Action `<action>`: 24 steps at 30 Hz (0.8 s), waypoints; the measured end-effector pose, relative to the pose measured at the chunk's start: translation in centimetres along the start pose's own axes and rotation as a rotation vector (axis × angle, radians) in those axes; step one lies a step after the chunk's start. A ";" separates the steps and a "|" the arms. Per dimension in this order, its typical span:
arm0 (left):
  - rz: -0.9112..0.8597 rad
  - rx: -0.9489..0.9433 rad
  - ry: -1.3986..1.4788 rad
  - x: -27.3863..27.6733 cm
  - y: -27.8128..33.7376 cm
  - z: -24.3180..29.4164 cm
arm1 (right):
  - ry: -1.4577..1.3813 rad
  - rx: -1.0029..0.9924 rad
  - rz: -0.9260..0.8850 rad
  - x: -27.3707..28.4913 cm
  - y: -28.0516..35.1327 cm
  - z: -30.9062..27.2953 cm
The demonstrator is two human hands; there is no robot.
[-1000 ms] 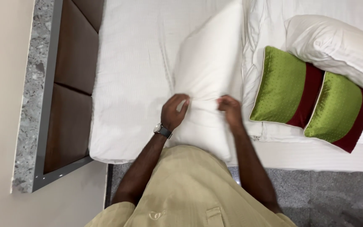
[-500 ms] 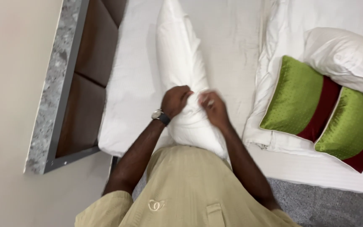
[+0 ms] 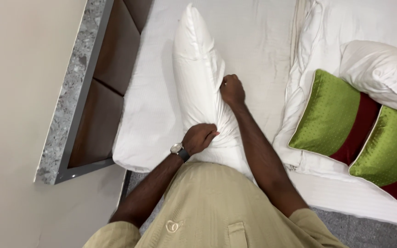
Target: The person removes a white pillowcase from a pillow on a bed, then folds a white towel into a small square. Finally, the person places the pillow back into the pillowcase and positions it on the bed.
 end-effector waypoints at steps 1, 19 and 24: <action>-0.001 0.008 0.001 -0.4 0.2 -0.5 | 0.000 -0.002 -0.008 -1.4 -0.5 0.2; 0.332 0.194 0.155 -0.5 1.7 -2.2 | -0.086 0.296 -0.142 -3.4 5.3 13.6; 0.242 0.210 0.121 -1.7 -0.6 -2.8 | -0.472 0.227 -0.111 -4.9 3.6 18.6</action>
Point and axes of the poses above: each hand's wrist, its own y-axis away from the middle knuckle, its own x-axis out of the back of the hand, z = x × y, the point moved 5 cm from there along -y, towards the middle knuckle, and after that the axes turned 10 degrees about -x, right-handed, at the moved point
